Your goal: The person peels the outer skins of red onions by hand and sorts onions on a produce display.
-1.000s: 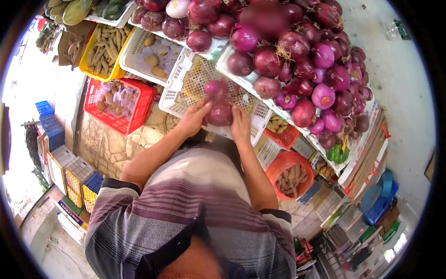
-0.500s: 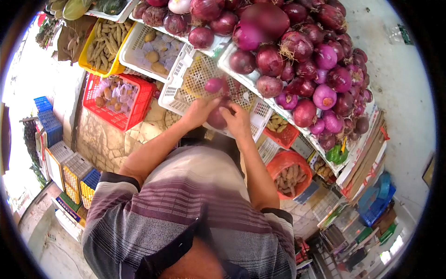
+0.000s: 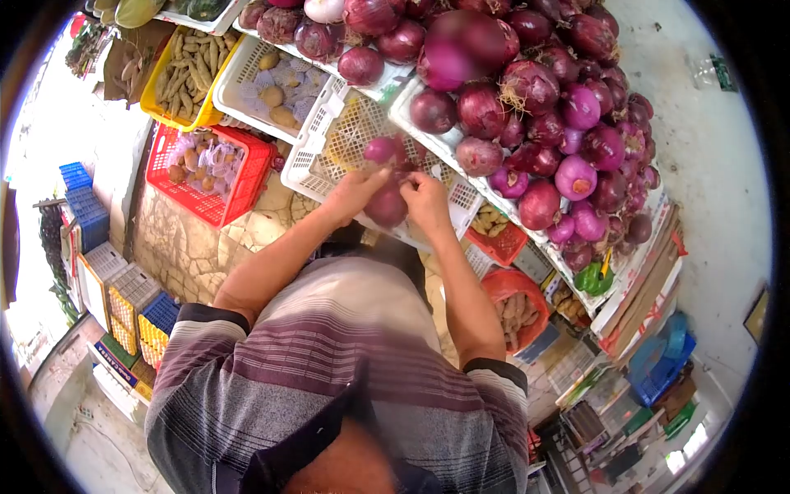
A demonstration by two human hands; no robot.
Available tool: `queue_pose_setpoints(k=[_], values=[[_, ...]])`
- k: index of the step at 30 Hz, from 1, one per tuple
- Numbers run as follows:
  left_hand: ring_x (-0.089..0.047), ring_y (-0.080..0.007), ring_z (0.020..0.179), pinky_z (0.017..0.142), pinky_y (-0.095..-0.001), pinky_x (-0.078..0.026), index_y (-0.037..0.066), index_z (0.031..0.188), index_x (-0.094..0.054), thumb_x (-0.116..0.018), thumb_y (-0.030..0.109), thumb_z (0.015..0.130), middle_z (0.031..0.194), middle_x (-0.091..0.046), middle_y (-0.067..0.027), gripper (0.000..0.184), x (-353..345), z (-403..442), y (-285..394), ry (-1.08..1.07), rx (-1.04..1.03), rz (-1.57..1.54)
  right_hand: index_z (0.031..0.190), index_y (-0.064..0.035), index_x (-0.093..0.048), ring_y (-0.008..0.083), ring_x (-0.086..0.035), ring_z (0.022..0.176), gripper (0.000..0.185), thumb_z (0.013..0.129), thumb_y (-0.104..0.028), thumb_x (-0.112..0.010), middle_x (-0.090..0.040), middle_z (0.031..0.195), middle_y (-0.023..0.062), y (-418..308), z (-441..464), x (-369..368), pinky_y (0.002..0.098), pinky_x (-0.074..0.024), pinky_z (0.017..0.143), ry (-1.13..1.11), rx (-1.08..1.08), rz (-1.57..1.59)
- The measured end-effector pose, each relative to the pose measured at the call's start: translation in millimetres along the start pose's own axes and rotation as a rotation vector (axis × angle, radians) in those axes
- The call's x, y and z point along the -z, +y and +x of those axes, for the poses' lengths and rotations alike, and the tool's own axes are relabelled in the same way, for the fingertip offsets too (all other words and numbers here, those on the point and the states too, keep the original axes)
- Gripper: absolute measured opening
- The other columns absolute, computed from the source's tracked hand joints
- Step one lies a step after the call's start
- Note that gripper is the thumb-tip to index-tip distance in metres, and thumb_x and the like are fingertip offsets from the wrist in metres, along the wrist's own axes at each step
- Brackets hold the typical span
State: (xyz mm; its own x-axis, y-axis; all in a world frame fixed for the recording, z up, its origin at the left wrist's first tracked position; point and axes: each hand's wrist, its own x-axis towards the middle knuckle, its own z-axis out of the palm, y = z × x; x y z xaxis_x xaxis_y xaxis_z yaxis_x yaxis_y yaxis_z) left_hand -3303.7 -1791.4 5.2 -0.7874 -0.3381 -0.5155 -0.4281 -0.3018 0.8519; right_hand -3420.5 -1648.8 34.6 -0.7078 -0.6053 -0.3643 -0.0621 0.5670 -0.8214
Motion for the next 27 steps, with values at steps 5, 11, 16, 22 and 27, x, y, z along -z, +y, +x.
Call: queue_pose_setpoints(k=[5,11,16,22,27], values=[[-0.064,-0.016,0.071,0.062,-0.0317,-0.052,-0.004,0.107,-0.07,-0.061,0.048,0.1,0.087,-0.069,-0.0077,0.054,0.5,-3.1,-14.8,-0.051,0.123,-0.215,0.096,0.0023,-0.073,0.0197,-0.067,0.071,0.02,0.09,-0.016,-0.066,-0.07,0.076,0.0153,17.7,9.9,-11.9,0.032,-0.0516,0.069,0.107,0.035,-0.053],[-0.059,-0.0131,0.065,0.054,-0.0298,-0.047,-0.002,0.116,-0.068,-0.06,0.045,0.1,0.08,-0.066,-0.0058,0.05,-0.2,-0.1,-23.0,0.104,0.202,-0.328,0.122,0.0024,-0.065,0.0182,-0.067,0.095,0.036,0.093,-0.019,-0.066,-0.071,0.109,0.0131,34.3,-2.0,-18.7,0.0309,-0.0537,0.084,-0.019,-0.075,0.323],[-0.06,-0.0135,0.067,0.056,-0.0292,-0.048,0.003,0.122,-0.067,-0.061,0.041,0.1,0.082,-0.067,-0.0052,0.044,-3.1,4.7,-30.9,0.084,0.078,-0.322,0.146,-0.008,-0.047,0.0167,-0.067,0.1,0.062,0.091,-0.028,-0.067,-0.063,0.125,0.0073,19.3,-15.9,-20.8,0.0301,-0.0592,0.068,-0.103,-0.385,0.675],[-0.06,-0.0109,0.078,0.063,-0.0246,-0.048,0.006,0.133,-0.061,-0.062,0.027,0.099,0.096,-0.068,-0.004,0.04,-1.0,3.1,-29.4,-0.122,0.02,-0.431,0.142,-0.0086,-0.049,0.0182,-0.069,0.1,0.058,0.091,-0.028,-0.065,-0.064,0.123,0.0079,27.5,-15.3,-22.0,0.0324,-0.0626,0.066,-0.067,-0.361,0.808],[-0.057,-0.0069,0.077,0.06,-0.0214,-0.042,0.009,0.139,-0.055,-0.064,0.02,0.097,0.102,-0.068,-0.0014,0.045,1.9,-2.9,-14.7,-0.205,0.113,-0.622,0.139,0.0016,-0.051,0.0172,-0.061,0.108,0.051,0.094,-0.02,-0.063,-0.063,0.124,0.0103,14.7,-19.1,-20.4,0.0296,-0.0511,0.094,-0.065,-0.288,0.808]])
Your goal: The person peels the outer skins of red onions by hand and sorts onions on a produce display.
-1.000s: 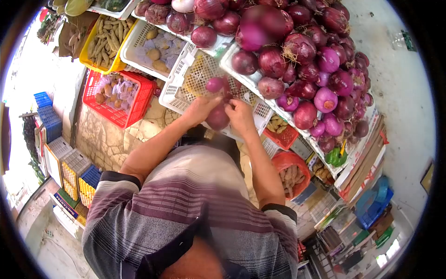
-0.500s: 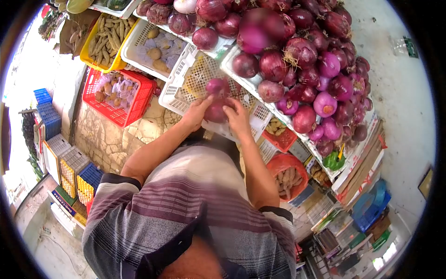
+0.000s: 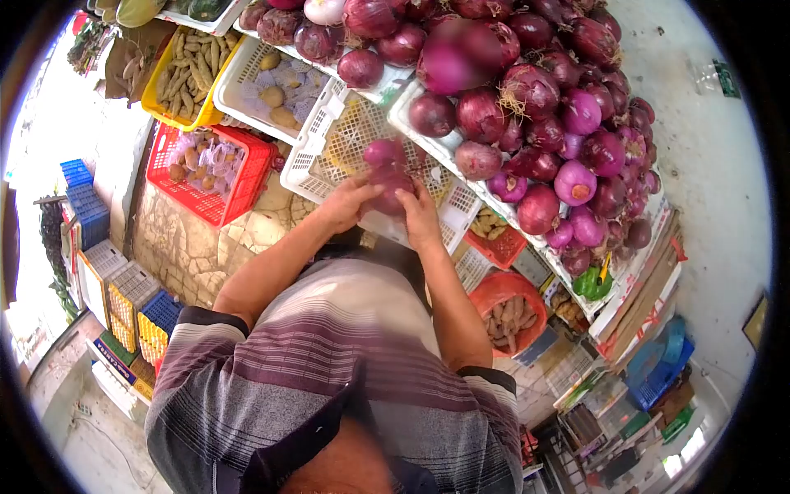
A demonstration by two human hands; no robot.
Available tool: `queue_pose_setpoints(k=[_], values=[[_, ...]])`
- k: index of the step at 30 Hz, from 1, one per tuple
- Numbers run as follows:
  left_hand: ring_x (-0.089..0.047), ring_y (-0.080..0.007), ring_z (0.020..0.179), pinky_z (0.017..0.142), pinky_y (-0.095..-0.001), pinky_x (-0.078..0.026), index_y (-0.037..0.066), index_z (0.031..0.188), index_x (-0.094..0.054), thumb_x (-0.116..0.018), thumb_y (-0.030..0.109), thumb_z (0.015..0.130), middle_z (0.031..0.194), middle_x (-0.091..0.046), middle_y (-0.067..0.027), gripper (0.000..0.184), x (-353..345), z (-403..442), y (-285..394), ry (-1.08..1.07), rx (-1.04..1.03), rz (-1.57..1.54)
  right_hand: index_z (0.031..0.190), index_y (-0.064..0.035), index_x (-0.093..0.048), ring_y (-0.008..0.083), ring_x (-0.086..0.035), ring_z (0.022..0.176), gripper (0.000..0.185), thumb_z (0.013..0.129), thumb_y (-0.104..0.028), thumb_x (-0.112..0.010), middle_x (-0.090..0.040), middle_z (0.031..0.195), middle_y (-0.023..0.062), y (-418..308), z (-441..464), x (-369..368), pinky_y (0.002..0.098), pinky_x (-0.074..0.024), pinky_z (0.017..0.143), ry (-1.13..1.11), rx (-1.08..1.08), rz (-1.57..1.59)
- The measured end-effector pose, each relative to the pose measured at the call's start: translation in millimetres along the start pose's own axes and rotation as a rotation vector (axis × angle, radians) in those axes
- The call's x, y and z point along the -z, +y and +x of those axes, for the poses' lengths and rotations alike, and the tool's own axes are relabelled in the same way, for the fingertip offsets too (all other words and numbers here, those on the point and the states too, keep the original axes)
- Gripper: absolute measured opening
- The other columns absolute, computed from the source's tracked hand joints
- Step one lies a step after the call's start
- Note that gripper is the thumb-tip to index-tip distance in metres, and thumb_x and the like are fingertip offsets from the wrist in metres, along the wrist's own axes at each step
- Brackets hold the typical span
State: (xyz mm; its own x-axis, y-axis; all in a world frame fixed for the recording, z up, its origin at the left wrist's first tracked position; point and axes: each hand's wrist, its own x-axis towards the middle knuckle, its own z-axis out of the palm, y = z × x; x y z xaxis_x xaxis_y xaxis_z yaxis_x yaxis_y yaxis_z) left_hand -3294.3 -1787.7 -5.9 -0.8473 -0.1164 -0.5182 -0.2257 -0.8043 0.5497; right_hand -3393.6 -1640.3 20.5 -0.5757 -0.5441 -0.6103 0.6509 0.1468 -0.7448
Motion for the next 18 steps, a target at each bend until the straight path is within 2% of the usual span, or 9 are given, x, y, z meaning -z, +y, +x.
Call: queue_pose_setpoints(k=[3,6,8,11,13,16,18], values=[[-0.055,-0.0058,0.072,0.056,-0.0214,-0.04,0.01,0.14,-0.054,-0.065,0.02,0.096,0.102,-0.068,0.0,0.046,8.0,1.9,-3.3,-0.018,0.012,0.015,0.139,0.0033,-0.051,0.0168,-0.062,0.107,0.052,0.094,-0.02,-0.065,-0.064,0.122,0.0103,-1.2,-3.7,-2.0,0.0296,-0.0512,0.095,0.003,-0.011,-0.071],[-0.052,-0.0049,0.067,0.051,-0.0215,-0.037,0.011,0.14,-0.054,-0.065,0.019,0.096,0.1,-0.068,0.0013,0.045,8.5,3.3,-6.6,0.0,-0.024,0.033,0.14,0.0035,-0.05,0.0172,-0.063,0.107,0.055,0.093,-0.019,-0.068,-0.064,0.122,0.0112,8.7,-0.6,-0.8,0.03,-0.0515,0.095,-0.018,0.089,-0.07],[-0.053,-0.0057,0.068,0.053,-0.0221,-0.039,0.01,0.139,-0.055,-0.064,0.019,0.097,0.101,-0.068,0.0005,0.045,8.8,3.4,-8.0,0.013,-0.027,0.031,0.141,0.0042,-0.048,0.0179,-0.063,0.108,0.058,0.092,-0.019,-0.069,-0.064,0.123,0.0121,12.2,2.2,5.0,0.0305,-0.0516,0.094,-0.032,0.13,-0.177],[-0.061,-0.0099,0.084,0.069,-0.0256,-0.049,0.009,0.139,-0.055,-0.062,0.016,0.097,0.109,-0.068,-0.004,0.044,5.5,0.2,-5.7,0.021,-0.011,-0.05,0.142,0.0053,-0.046,0.0187,-0.063,0.109,0.061,0.092,-0.02,-0.07,-0.065,0.124,0.0135,3.3,-1.6,-0.2,0.0308,-0.0515,0.094,-0.04,0.231,-0.378],[-0.065,-0.0137,0.098,0.085,-0.0295,-0.054,0.007,0.139,-0.054,-0.06,0.012,0.096,0.117,-0.068,-0.008,0.043,-8.5,-4.7,4.7,0.025,-0.032,-0.172,0.143,0.006,-0.045,0.0194,-0.062,0.11,0.063,0.092,-0.022,-0.07,-0.064,0.124,0.0144,-5.5,-4.7,-5.3,0.0308,-0.0512,0.094,-0.05,0.26,-0.478],[-0.063,-0.0241,0.117,0.104,-0.0355,-0.047,0.007,0.135,-0.058,-0.059,0.007,0.094,0.131,-0.063,-0.0165,0.041,2.7,-0.7,-2.4,-0.018,-0.067,-0.134,0.144,0.0066,-0.043,0.0214,-0.062,0.11,0.066,0.092,-0.025,-0.07,-0.062,0.123,0.0169,-15.6,-8.8,-11.8,0.0315,-0.0507,0.096,-0.067,0.227,-0.575],[-0.063,-0.0293,0.117,0.103,-0.0368,-0.048,0.007,0.131,-0.061,-0.06,0.006,0.091,0.135,-0.06,-0.0201,0.04,27.7,12.7,-29.4,-0.008,-0.231,0.188,0.143,0.0067,-0.043,0.0236,-0.063,0.11,0.068,0.09,-0.025,-0.072,-0.063,0.122,0.0201,-23.4,-13.0,-18.3,0.033,-0.0507,0.095,-0.064,0.204,-0.671]])
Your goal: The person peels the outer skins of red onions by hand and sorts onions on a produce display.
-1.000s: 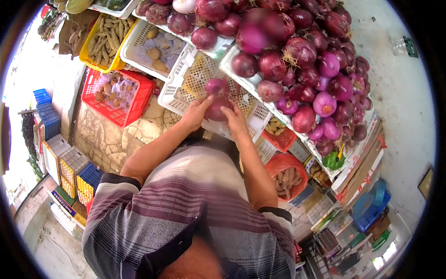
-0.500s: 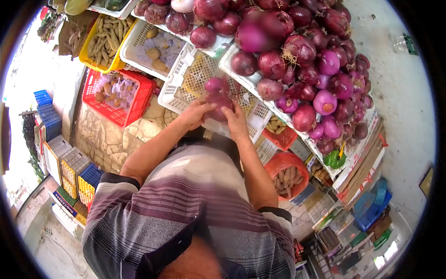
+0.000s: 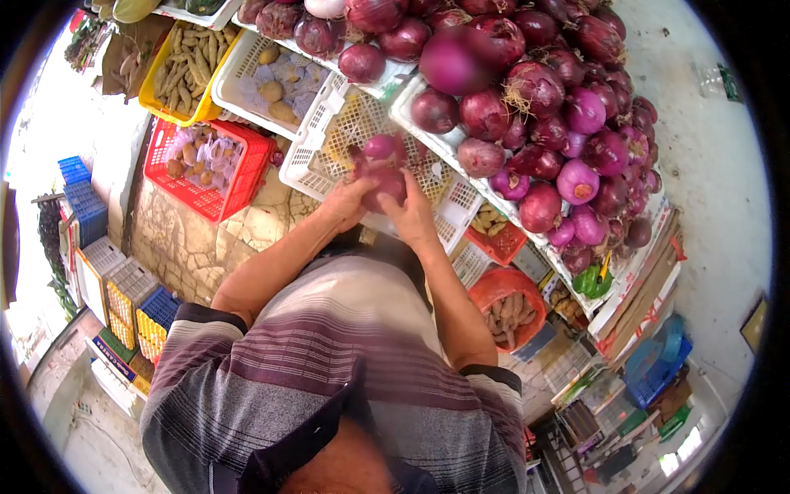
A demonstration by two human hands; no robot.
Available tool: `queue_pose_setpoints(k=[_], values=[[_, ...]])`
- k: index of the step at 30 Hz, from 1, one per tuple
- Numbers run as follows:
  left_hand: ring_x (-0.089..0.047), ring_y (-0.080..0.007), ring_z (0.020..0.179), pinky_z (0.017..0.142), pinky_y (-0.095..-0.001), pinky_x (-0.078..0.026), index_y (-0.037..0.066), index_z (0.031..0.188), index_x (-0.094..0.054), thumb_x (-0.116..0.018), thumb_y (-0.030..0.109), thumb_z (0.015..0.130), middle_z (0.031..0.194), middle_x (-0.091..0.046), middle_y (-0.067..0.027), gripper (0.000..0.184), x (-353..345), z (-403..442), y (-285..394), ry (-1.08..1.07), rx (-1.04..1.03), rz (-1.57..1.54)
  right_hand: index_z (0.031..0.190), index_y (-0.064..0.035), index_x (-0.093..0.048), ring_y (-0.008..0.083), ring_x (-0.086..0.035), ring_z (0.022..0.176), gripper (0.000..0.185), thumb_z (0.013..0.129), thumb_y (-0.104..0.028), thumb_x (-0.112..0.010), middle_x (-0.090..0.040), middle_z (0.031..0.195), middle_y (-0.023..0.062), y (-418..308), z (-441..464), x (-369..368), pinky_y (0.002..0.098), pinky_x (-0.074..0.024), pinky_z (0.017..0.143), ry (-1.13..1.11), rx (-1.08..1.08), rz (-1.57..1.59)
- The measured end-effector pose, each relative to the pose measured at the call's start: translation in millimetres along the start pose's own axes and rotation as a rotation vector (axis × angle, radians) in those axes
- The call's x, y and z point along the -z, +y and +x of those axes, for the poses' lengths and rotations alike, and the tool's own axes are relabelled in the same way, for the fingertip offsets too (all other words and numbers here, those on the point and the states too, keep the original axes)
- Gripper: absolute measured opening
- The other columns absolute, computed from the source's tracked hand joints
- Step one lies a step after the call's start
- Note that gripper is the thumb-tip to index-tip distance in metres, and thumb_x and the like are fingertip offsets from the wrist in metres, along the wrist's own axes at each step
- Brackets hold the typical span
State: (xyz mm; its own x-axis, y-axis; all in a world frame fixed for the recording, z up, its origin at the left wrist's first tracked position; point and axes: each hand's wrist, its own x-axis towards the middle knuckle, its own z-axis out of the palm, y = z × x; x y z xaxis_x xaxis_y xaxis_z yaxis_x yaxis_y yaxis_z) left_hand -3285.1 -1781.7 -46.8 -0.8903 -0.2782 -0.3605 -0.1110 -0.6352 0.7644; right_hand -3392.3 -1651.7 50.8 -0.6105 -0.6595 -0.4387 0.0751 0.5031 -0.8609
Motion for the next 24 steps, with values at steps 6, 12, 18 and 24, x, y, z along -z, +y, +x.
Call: queue_pose_setpoints(k=[6,12,18,24], values=[[-0.062,-0.0286,0.115,0.1,-0.04,-0.051,0.004,0.133,-0.057,-0.058,0.008,0.094,0.13,-0.062,-0.0163,0.04,17.0,2.4,-26.1,-0.005,-0.017,0.165,0.142,0.0066,-0.044,0.0397,-0.062,0.116,0.073,0.086,-0.029,-0.074,-0.06,0.125,0.0305,13.7,2.2,-2.6,0.043,-0.0483,0.1,0.074,0.269,-0.338],[-0.063,-0.025,0.113,0.097,-0.0407,-0.053,0.001,0.137,-0.054,-0.055,0.011,0.097,0.125,-0.063,-0.0135,0.041,0.9,-2.3,7.8,0.048,0.239,-0.245,0.142,0.007,-0.042,0.0425,-0.058,0.12,0.074,0.086,-0.029,-0.073,-0.057,0.131,0.0312,5.4,3.9,-0.2,0.044,-0.0456,0.104,0.01,0.302,-0.326],[-0.065,-0.0254,0.109,0.095,-0.0395,-0.054,-0.001,0.132,-0.056,-0.055,0.01,0.097,0.123,-0.065,-0.0138,0.037,-19.6,-4.4,31.1,0.165,0.335,-0.522,0.145,0.0041,-0.04,0.0421,-0.056,0.124,0.075,0.086,-0.028,-0.074,-0.053,0.137,0.0274,2.5,3.5,3.6,0.0446,-0.0457,0.105,-0.022,0.327,-0.37],[-0.066,-0.0263,0.106,0.094,-0.0395,-0.055,-0.002,0.129,-0.058,-0.055,0.01,0.096,0.119,-0.066,-0.0141,0.035,-24.9,-2.1,32.4,0.232,0.269,-0.512,0.145,0.0023,-0.041,0.041,-0.054,0.127,0.072,0.087,-0.026,-0.073,-0.052,0.137,0.027,-2.1,6.3,2.4,0.0433,-0.0451,0.106,-0.056,0.341,-0.365]])
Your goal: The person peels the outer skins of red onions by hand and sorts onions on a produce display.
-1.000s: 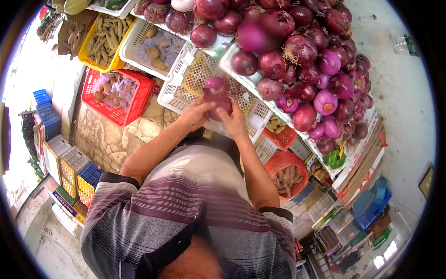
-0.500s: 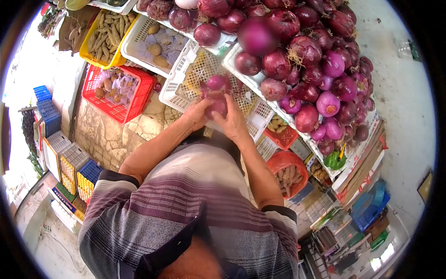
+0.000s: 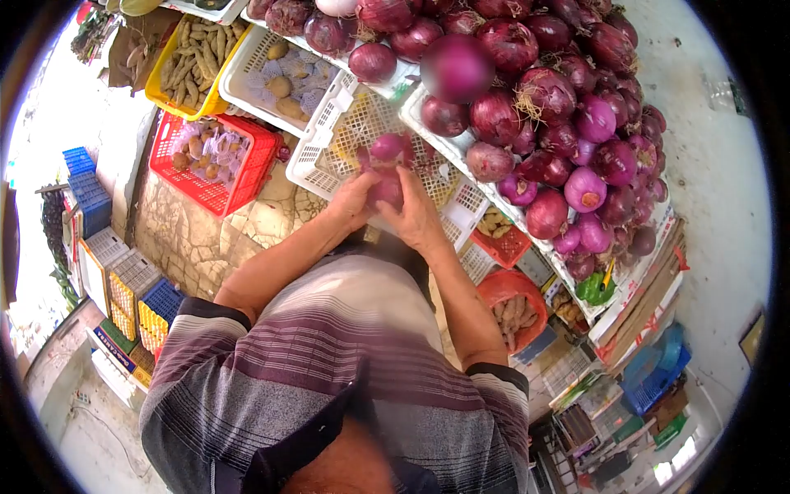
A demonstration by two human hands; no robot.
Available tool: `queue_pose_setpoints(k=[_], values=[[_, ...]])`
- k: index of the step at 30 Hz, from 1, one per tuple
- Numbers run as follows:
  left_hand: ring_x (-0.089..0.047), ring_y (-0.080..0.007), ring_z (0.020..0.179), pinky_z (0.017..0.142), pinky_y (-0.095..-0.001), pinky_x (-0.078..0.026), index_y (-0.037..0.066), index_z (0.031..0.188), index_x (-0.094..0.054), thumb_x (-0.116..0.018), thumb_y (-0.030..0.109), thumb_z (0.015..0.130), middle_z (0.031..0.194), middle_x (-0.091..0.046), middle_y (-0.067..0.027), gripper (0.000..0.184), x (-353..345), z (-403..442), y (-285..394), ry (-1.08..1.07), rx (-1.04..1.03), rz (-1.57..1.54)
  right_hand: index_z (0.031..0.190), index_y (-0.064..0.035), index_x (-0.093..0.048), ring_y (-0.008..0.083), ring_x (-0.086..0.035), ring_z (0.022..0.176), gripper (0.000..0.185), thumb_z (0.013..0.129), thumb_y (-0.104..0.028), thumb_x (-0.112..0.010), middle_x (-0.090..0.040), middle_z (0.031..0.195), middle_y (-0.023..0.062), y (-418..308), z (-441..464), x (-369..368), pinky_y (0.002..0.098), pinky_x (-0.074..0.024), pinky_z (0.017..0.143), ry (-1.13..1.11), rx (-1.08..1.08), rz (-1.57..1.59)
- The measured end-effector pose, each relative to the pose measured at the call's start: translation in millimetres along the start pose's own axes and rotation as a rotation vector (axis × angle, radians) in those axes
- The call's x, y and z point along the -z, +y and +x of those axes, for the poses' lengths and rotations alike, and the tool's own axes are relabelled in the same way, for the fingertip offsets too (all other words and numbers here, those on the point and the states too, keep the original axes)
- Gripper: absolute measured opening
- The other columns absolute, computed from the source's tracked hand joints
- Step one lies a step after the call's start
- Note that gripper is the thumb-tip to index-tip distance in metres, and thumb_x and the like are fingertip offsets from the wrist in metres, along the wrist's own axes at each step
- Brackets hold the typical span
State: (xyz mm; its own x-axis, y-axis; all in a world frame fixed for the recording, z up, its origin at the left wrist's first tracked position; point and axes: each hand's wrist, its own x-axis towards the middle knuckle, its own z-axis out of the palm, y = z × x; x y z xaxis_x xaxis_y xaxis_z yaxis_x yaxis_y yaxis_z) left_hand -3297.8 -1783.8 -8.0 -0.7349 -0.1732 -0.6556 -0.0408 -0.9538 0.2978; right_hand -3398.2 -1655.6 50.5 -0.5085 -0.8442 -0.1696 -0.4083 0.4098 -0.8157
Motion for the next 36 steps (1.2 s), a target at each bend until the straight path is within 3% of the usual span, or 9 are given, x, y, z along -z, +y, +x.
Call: queue_pose_setpoints(k=[4,9,15,21,27,34,36], values=[[-0.066,-0.0268,0.105,0.093,-0.0397,-0.055,-0.002,0.128,-0.058,-0.054,0.011,0.096,0.117,-0.067,-0.0146,0.034,-1.6,4.2,-6.0,0.133,-0.039,-0.025,0.142,0.004,-0.045,0.0387,-0.056,0.122,0.066,0.088,-0.024,-0.071,-0.055,0.134,0.025,13.3,3.1,-13.6,0.0418,-0.045,0.105,0.136,-0.022,0.12],[-0.067,-0.0231,0.1,0.084,-0.0371,-0.057,0.004,0.125,-0.056,-0.055,0.011,0.094,0.113,-0.064,-0.0119,0.032,-8.0,6.7,-8.9,0.121,-0.142,-0.057,0.14,0.0017,-0.05,0.0314,-0.057,0.122,0.054,0.093,-0.02,-0.064,-0.057,0.135,0.0208,25.0,3.2,-43.4,0.037,-0.0444,0.106,0.372,-0.163,0.258],[-0.068,-0.0202,0.095,0.083,-0.0338,-0.058,0.003,0.124,-0.057,-0.055,0.011,0.094,0.11,-0.066,-0.0102,0.031,-25.7,-10.2,-3.4,0.139,-0.149,0.007,0.136,0.0026,-0.055,0.0236,-0.056,0.121,0.04,0.099,-0.015,-0.056,-0.06,0.133,0.0186,34.3,4.2,-30.1,0.0332,-0.044,0.105,0.289,-0.374,0.561],[-0.067,-0.0175,0.091,0.079,-0.0311,-0.057,0.003,0.122,-0.058,-0.057,0.01,0.093,0.107,-0.067,-0.0101,0.03,-19.6,-5.0,-4.8,0.121,-0.226,0.163,0.141,0.0015,-0.051,0.0209,-0.06,0.115,0.048,0.098,-0.018,-0.059,-0.064,0.124,0.0156,30.8,-6.9,-41.8,0.0323,-0.0467,0.1,0.338,-0.159,0.248],[-0.065,-0.0154,0.09,0.077,-0.0298,-0.055,0.003,0.122,-0.057,-0.057,0.007,0.092,0.105,-0.067,-0.0087,0.031,-17.7,-6.6,-9.5,0.095,-0.304,0.35,0.137,0.0023,-0.053,0.0185,-0.057,0.113,0.046,0.096,-0.017,-0.06,-0.062,0.125,0.0126,40.7,-1.7,-53.6,0.0307,-0.0463,0.097,0.346,-0.479,1.037],[-0.065,-0.0161,0.089,0.078,-0.0281,-0.055,0.004,0.126,-0.055,-0.057,0.007,0.091,0.109,-0.066,-0.0096,0.035,-17.5,-9.1,-14.6,0.127,-0.368,0.499,0.132,0.0018,-0.057,0.0175,-0.058,0.109,0.039,0.1,-0.019,-0.056,-0.063,0.121,0.0109,62.4,1.0,-64.4,0.0295,-0.046,0.096,0.429,-0.451,1.036],[-0.065,-0.0164,0.09,0.078,-0.0285,-0.055,0.005,0.126,-0.055,-0.057,0.009,0.092,0.108,-0.066,-0.0094,0.034,-18.4,-8.1,-8.3,0.132,-0.303,0.383,0.133,0.0011,-0.057,0.0176,-0.057,0.111,0.039,0.101,-0.02,-0.056,-0.063,0.121,0.0107,49.9,0.3,-59.8,0.03,-0.0465,0.095,0.441,-0.482,1.067]])
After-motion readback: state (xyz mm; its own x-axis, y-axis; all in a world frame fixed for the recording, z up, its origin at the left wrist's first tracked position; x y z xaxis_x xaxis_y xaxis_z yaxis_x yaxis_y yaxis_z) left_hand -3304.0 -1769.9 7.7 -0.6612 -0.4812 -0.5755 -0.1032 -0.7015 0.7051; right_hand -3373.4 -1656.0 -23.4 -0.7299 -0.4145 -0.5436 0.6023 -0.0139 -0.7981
